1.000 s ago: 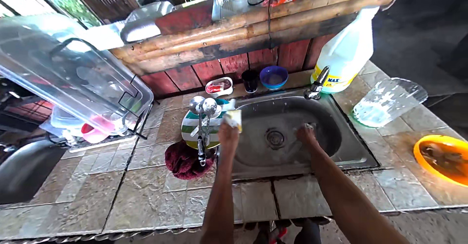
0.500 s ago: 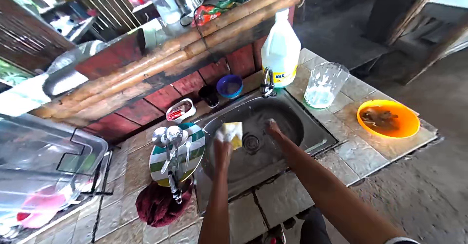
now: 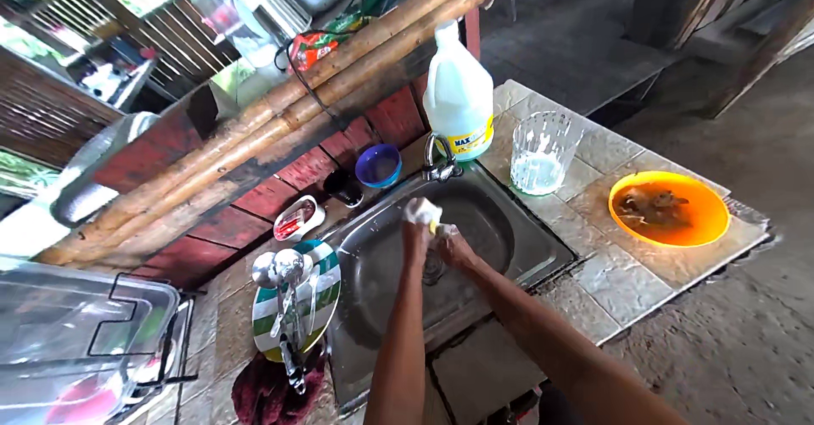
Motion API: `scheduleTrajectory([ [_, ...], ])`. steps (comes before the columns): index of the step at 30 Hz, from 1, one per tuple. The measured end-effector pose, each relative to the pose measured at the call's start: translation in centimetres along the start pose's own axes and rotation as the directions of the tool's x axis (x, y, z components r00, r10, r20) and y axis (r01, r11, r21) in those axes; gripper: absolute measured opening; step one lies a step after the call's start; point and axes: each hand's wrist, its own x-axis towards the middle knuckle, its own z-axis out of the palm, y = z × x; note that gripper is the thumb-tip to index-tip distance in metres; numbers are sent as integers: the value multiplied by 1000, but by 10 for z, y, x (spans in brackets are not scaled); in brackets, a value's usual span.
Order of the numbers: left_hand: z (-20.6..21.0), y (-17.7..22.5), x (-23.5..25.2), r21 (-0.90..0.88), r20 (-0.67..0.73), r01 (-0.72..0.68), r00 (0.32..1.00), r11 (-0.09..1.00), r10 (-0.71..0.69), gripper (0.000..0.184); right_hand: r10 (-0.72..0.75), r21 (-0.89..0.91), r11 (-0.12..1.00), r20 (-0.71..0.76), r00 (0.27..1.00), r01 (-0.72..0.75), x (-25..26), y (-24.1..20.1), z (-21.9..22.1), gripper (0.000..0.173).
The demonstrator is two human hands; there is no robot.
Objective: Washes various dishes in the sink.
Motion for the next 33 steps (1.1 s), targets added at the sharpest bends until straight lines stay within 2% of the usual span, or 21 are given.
scheduleTrajectory([
  [1,2,3,-9,69,13,-28,1000,997,27,52,2,-5,1000,-15,1000,-2,1,1,-2,32],
  [3,2,8,-14,208,-25,-46,998,977,53,58,62,95,994,-58,996,-56,3,1,-5,28],
  [4,0,10,-11,241,-38,-44,998,970,55,57,133,196,973,-44,990,-122,3,1,-8,28],
  [6,-6,16,4,278,-64,-15,997,960,35,48,237,457,855,76,968,-245,-3,3,-9,30],
  [8,-7,8,24,178,-149,-27,987,984,54,36,243,658,694,165,956,-290,-8,6,-5,30],
  [10,4,-2,28,-41,-205,2,979,999,-10,33,236,737,631,116,965,-243,-8,11,0,28],
  [11,11,-4,22,-79,-190,46,980,996,-60,35,269,742,636,45,962,-212,-9,10,3,28],
  [13,26,-7,0,51,-120,103,988,993,-97,39,384,703,670,-54,922,-239,-11,7,7,38],
  [15,42,-22,-12,54,-132,71,989,996,-63,38,499,750,593,-55,865,-294,-6,11,10,54],
  [17,46,-34,-15,15,-176,7,984,1000,-4,37,512,762,556,1,859,-332,-5,15,13,63],
  [18,45,-38,-13,40,-188,-29,982,999,36,39,482,720,597,30,876,-353,-6,14,12,61],
  [20,40,-31,-7,206,-196,-97,971,974,138,39,378,525,765,105,920,-374,-9,6,7,48],
  [22,33,-18,4,437,-85,-126,980,891,181,38,277,289,910,110,955,-297,-15,-6,-3,39],
  [23,30,-11,6,532,-1,-134,987,836,159,38,259,262,927,76,963,-270,-15,-5,-2,37],
  [25,22,-5,4,609,109,-145,989,780,98,41,297,463,844,18,955,-271,-11,6,5,31],
  [27,12,-6,-8,546,85,-148,989,825,121,43,381,695,659,21,924,-287,-6,12,8,20],
  [29,1,-14,-18,235,-109,-109,984,966,138,41,460,838,461,56,886,-292,-3,8,6,17],
  [30,-4,-13,-23,43,-212,-87,973,995,95,39,484,874,390,75,872,-291,-2,6,5,18],
  [31,-11,-6,-26,-99,-284,-54,959,994,24,36,490,887,353,95,867,-297,-1,5,4,17],
  [33,-29,19,-31,-260,-326,28,938,965,-115,34,456,883,352,129,881,-311,0,7,3,20],
])
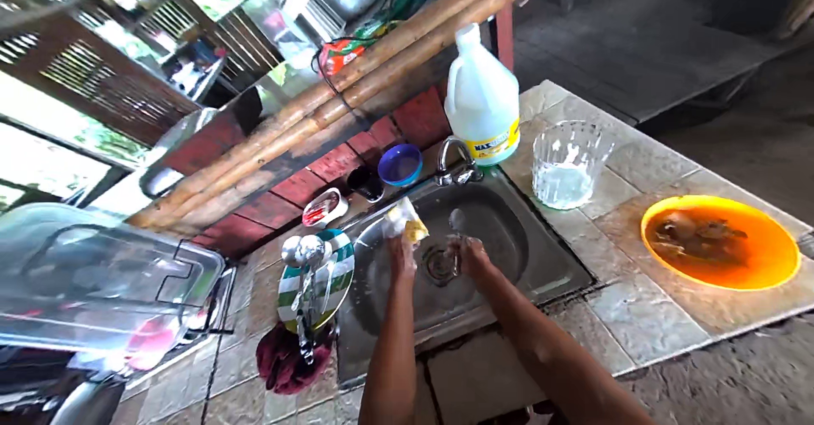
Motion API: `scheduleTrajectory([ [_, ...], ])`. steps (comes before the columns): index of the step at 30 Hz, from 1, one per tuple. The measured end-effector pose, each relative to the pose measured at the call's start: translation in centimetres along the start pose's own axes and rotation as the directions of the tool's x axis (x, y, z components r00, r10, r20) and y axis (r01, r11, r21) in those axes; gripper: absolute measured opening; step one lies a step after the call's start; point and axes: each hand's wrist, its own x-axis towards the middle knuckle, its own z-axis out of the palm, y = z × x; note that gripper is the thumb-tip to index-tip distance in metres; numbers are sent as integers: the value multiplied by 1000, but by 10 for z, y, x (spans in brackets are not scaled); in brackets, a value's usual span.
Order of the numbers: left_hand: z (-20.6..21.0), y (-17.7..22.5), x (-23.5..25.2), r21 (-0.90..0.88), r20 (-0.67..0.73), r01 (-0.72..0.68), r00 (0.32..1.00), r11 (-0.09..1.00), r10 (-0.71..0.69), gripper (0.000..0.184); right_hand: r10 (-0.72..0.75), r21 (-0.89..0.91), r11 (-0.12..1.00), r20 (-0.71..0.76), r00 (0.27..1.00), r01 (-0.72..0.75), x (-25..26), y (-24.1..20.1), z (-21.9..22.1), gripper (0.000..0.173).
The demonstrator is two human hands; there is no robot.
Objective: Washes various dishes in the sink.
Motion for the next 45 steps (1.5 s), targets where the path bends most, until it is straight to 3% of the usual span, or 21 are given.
scheduleTrajectory([
  [2,-11,27,13,-30,-7,60,998,998,-60,33,-4,-28,1000,42,999,5,2,3,0,23],
  [4,-21,38,34,-25,26,36,999,999,-36,37,7,-56,998,71,997,-3,2,5,0,25],
  [10,-34,61,85,36,-26,-215,976,976,216,57,12,-198,980,138,990,16,-1,1,-1,28],
  [13,-33,70,101,-47,-47,-317,948,947,314,41,-16,-230,972,139,990,48,-3,0,-3,30],
  [20,-8,91,91,-405,195,-113,959,907,206,21,-56,-196,975,234,971,104,-5,4,-6,31],
  [26,57,121,12,-277,601,-227,717,934,353,42,-73,-130,987,170,983,96,-2,5,-5,32],
  [30,120,129,-12,-229,720,-312,583,922,376,35,-121,-128,983,115,986,135,-20,-3,-2,27],
  [33,157,128,-18,-131,766,-419,533,899,360,26,-164,-101,980,82,983,172,-15,1,-1,29],
  [36,163,130,-29,160,786,-713,511,683,349,31,-129,-192,972,61,990,139,-18,-8,0,28],
  [38,137,126,-41,217,746,-808,499,548,441,28,-76,-244,965,72,994,92,-25,-22,1,30],
  [39,120,119,-43,256,719,-802,531,540,449,26,-76,-205,975,55,996,86,-24,-23,1,30],
  [41,80,101,-37,407,664,-706,665,580,343,27,-118,-110,987,-2,993,117,-8,-11,-2,27],
  [43,47,81,-7,579,587,-576,786,577,194,29,-104,-46,994,-12,995,103,8,-5,-4,26],
  [45,33,62,35,712,494,-480,861,513,120,30,-67,-33,997,-6,998,67,14,-5,-6,28],
])
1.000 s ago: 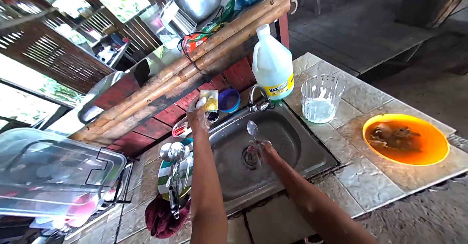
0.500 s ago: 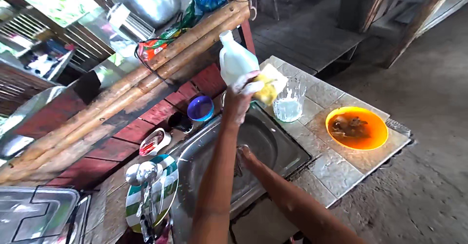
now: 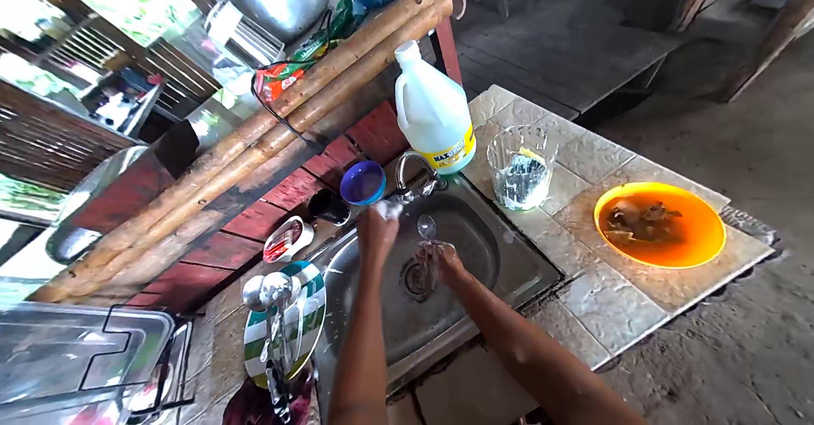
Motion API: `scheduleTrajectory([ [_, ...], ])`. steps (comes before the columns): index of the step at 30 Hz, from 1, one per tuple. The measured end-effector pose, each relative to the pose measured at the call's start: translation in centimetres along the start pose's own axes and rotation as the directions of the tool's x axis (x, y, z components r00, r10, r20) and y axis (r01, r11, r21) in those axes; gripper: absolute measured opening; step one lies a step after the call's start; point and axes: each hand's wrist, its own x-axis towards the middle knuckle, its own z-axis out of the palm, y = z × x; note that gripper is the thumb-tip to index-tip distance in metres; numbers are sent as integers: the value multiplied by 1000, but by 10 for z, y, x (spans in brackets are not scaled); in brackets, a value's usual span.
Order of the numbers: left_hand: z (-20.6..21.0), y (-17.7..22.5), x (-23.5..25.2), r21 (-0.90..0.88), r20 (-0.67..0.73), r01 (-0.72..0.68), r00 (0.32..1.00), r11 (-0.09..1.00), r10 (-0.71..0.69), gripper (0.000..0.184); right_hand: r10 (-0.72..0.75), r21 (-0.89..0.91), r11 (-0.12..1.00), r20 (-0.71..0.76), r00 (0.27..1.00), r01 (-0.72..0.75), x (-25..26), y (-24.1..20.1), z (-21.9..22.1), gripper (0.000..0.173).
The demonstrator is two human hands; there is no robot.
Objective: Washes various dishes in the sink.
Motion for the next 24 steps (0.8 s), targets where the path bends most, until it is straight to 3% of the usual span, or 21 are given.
scheduleTrajectory([
  [2,1,-24,31,84,-20,97,995,992,-96,29,37,30,999,7,999,-37,0,-2,3,27],
  [4,-4,-34,51,-6,-72,86,994,996,-86,31,60,47,997,13,998,-60,1,-5,8,26],
  [6,-3,-34,60,-262,-169,-68,985,963,23,34,60,73,996,2,998,-60,4,-7,13,25],
  [8,12,-23,62,-476,-253,-253,957,842,144,35,45,111,993,-28,999,-42,8,-5,15,26],
  [10,45,-25,72,-552,-202,-298,954,778,222,32,42,163,986,-66,997,-31,11,0,17,29],
  [12,87,-25,82,-506,-44,-236,968,829,249,37,40,223,975,-116,992,-14,11,3,20,29],
  [14,121,-8,90,-489,61,-84,990,868,130,42,25,256,966,-178,984,22,14,3,22,26],
  [15,129,-1,92,-548,80,-1,995,837,53,40,16,257,966,-194,981,35,17,3,22,26],
  [17,128,6,94,-711,148,126,989,691,-28,35,-1,249,967,-209,978,54,24,3,21,27],
  [21,119,-11,103,-818,311,271,950,507,-6,23,11,267,963,-204,979,44,24,1,24,34],
  [23,111,-16,85,-813,312,285,950,508,-35,31,23,261,965,-199,980,30,23,-3,26,35],
  [24,106,-17,68,-774,293,263,955,576,-43,37,1,224,974,-191,982,43,25,-3,25,35],
])
